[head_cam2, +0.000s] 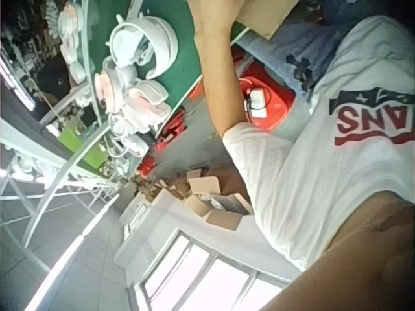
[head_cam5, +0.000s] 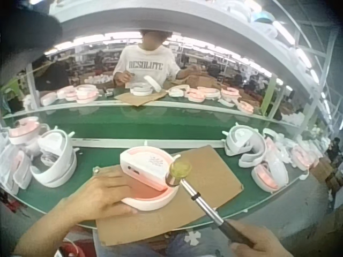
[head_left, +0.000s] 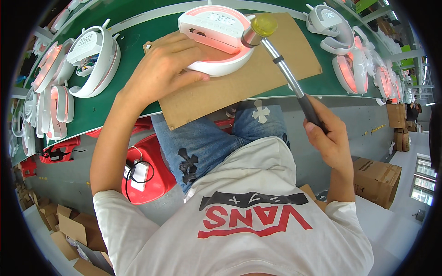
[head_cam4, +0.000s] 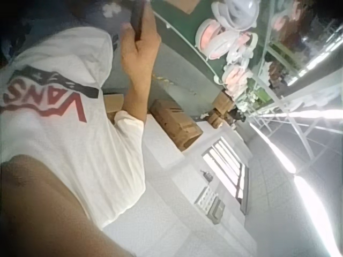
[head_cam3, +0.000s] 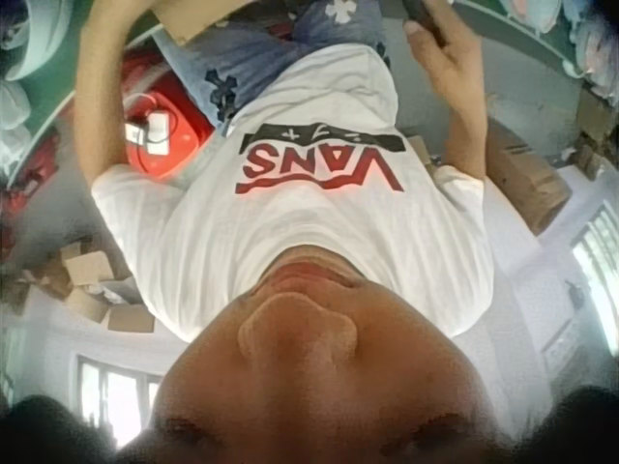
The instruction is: The person assembles electronic devices by fitting plastic casing components together by hand and tapping the pieces into place using a small mallet.
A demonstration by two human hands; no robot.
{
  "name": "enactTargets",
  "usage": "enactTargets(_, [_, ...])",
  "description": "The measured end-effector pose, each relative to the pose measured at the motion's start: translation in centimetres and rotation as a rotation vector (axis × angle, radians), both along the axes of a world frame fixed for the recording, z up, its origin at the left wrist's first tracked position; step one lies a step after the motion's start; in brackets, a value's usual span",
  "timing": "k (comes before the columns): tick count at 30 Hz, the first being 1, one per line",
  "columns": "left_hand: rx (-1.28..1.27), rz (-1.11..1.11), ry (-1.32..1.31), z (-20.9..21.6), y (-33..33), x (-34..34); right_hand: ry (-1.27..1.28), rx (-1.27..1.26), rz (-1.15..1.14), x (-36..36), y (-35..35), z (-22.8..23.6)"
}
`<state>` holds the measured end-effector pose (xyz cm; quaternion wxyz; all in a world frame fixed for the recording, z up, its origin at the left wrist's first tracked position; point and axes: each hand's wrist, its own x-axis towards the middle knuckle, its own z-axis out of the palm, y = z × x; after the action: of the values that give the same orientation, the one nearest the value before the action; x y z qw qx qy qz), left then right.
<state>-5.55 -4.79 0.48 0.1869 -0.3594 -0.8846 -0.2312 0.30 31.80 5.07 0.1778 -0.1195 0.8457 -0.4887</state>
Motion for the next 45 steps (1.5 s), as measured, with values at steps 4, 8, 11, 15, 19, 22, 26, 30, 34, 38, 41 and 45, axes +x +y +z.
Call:
enactTargets(4, [0.005, -0.037, -0.049, 0.4, 0.4, -0.3, 0.204, 0.006, 0.086, 0.0, -1.3, -1.1])
enactTargets(8, [0.029, -0.010, -0.035, 0.1, 0.5, -0.3, 0.212, -0.011, 0.137, -0.3, -1.9, -2.7])
enactTargets(11, [0.011, -0.014, 0.024, 0.0, 0.9, -0.2, 0.163, -0.005, 0.157, -0.2, -2.4, -2.9])
enactTargets(15, [-0.120, 0.046, 0.120, -0.2, 1.7, 0.3, 0.169, -0.003, 0.164, -0.2, -2.0, -3.2])
enactTargets(19, [-0.128, 0.057, 0.143, -0.1, 1.7, 0.6, 0.112, -0.026, 0.113, 0.1, -1.2, -3.2])
enactTargets(22, [-0.152, 0.044, 0.051, 0.3, 1.8, 0.5, 0.106, -0.038, 0.112, 0.1, -1.0, -3.5])
enactTargets(26, [-0.162, 0.039, 0.045, 0.5, 2.0, 0.5, 0.153, -0.029, 0.122, 0.0, -1.3, -3.9])
enactTargets(30, [-0.171, 0.041, 0.058, 0.6, 1.9, 0.7, 0.143, -0.044, 0.121, -0.1, -1.3, -4.2])
enactTargets(34, [-0.266, 0.050, 0.015, 1.6, 2.0, 1.2, 0.130, -0.067, 0.132, -0.4, -1.1, -4.8])
enactTargets(38, [-0.341, 0.172, 0.111, 2.3, 3.1, 2.6, 0.206, -0.095, 0.130, 0.0, -0.6, -5.5])
enactTargets(41, [-0.364, 0.260, 0.146, 0.6, 4.1, 2.6, 0.221, -0.191, 0.011, 0.2, -0.7, -6.3])
enactTargets(45, [-0.149, 0.154, 0.173, -0.1, 4.1, 2.0, 0.327, -0.187, -0.064, -0.9, -1.9, -6.7])
